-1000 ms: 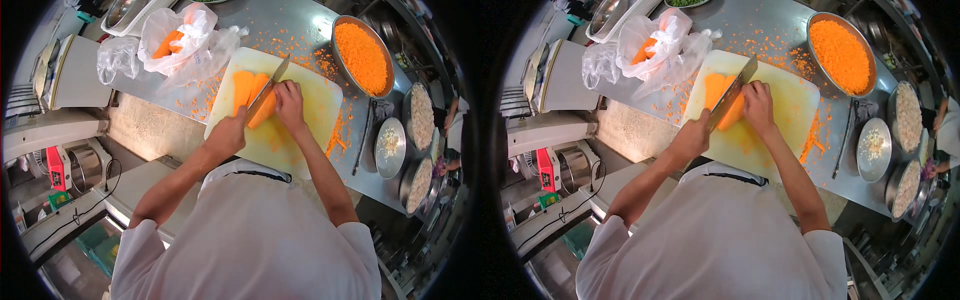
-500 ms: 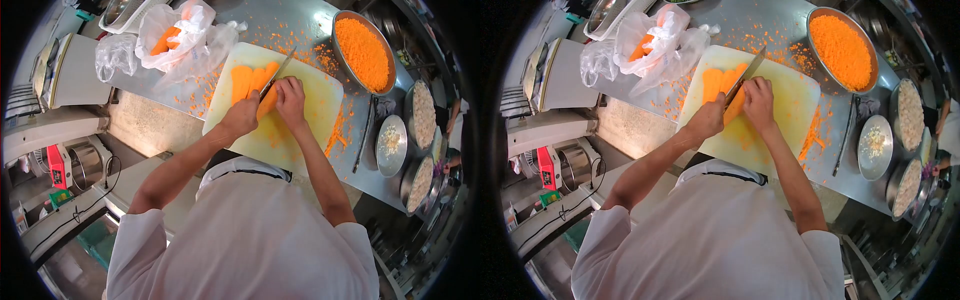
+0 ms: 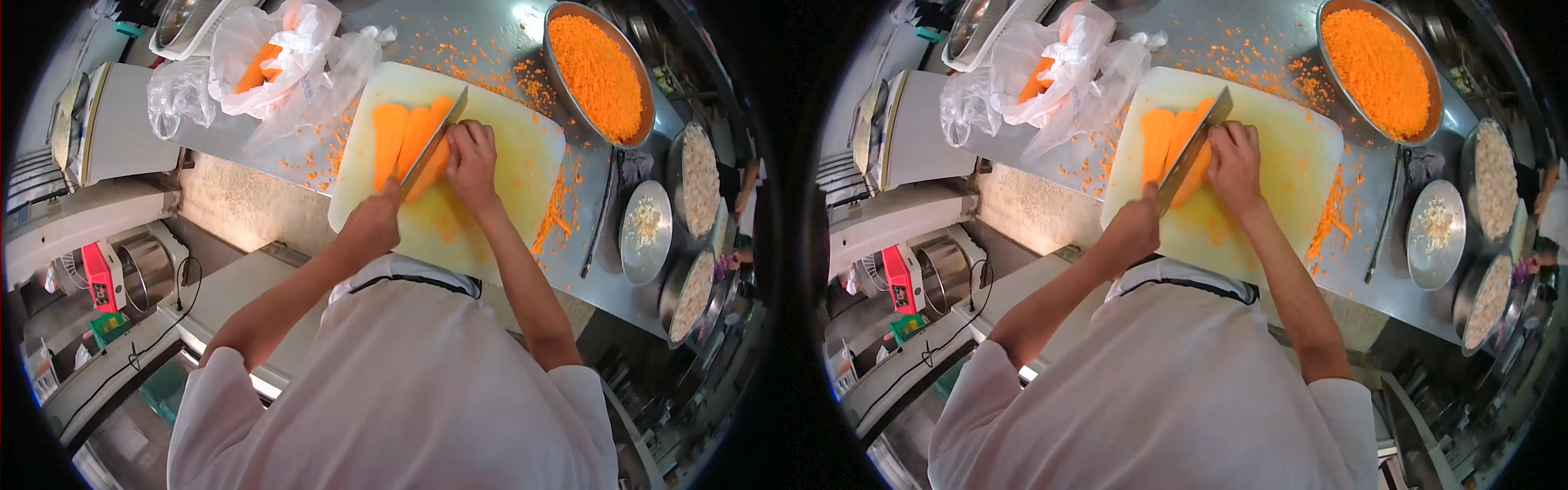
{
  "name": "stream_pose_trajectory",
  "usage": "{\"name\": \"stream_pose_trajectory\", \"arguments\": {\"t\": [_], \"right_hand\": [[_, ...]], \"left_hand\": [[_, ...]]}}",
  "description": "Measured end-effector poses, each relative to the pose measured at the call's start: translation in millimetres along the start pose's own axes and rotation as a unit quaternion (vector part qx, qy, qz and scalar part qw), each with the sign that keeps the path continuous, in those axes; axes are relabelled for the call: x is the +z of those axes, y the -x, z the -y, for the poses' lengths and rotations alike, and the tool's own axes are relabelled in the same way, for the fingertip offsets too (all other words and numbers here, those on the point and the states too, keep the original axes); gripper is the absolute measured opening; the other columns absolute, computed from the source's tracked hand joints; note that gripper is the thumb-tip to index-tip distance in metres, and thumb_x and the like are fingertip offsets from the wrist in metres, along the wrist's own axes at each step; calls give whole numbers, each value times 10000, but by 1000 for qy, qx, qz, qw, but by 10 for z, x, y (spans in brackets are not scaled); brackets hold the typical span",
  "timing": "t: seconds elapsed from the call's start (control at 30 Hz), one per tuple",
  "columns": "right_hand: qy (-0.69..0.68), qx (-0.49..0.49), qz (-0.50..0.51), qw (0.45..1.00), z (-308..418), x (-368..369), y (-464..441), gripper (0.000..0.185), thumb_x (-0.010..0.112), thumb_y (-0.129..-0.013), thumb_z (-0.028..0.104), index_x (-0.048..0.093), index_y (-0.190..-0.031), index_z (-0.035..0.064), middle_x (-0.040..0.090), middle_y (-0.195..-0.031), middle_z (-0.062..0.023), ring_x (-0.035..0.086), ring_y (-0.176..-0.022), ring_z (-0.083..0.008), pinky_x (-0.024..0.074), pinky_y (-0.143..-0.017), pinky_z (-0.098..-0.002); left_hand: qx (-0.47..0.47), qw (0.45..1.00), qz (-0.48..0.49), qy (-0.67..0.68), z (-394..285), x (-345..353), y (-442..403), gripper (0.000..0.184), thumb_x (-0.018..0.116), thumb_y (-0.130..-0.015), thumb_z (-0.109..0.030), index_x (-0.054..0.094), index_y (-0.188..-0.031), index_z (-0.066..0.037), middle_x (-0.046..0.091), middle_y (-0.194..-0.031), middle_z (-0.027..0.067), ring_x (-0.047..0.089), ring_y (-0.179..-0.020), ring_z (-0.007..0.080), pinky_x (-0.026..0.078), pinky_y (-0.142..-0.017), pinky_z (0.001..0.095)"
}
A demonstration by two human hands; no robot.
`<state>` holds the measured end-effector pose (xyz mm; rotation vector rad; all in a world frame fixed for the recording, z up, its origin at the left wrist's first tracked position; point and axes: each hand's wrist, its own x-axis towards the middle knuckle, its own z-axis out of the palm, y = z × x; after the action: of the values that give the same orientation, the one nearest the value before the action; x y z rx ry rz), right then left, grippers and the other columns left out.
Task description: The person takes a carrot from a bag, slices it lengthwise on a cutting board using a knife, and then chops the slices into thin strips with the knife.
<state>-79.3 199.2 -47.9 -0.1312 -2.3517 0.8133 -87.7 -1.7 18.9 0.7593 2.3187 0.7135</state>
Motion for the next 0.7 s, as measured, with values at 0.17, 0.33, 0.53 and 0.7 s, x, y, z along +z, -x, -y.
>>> {"name": "stream_pose_trajectory", "arguments": {"t": [0.17,0.33,0.53,0.7], "right_hand": [[-19,-6,-21,1000,19,-32,19,53,584,-829,-18,593,-863,21,559,-875,-120,515,-822,-320,442,-724,-406],[7,-16,1,1000,-11,-43,19,65,575,-831,-23,587,-878,20,551,-879,-124,509,-819,-329,439,-716,-413],[1,-14,-7,1000,-13,-22,26,86,578,-816,-38,581,-886,13,549,-884,-127,504,-818,-329,437,-712,-418],[-13,-6,-9,1000,-7,0,53,208,570,-709,-95,572,-875,30,528,-886,-117,494,-834,-331,440,-734,-424]], "left_hand": [[36,999,-18,-32,-47,35,-690,338,529,-722,76,384,-1027,70,602,-728,297,617,-743,478,507,-677,519],[42,999,1,-30,-203,-328,-119,318,511,-732,75,356,-1009,59,583,-682,295,594,-701,488,481,-655,535],[12,999,23,-22,-175,-406,442,268,491,-810,39,339,-1029,60,558,-683,327,580,-682,501,436,-601,550],[-15,1000,22,-10,-216,-134,103,244,488,-776,64,354,-981,65,582,-687,307,589,-675,494,451,-601,546]]}}
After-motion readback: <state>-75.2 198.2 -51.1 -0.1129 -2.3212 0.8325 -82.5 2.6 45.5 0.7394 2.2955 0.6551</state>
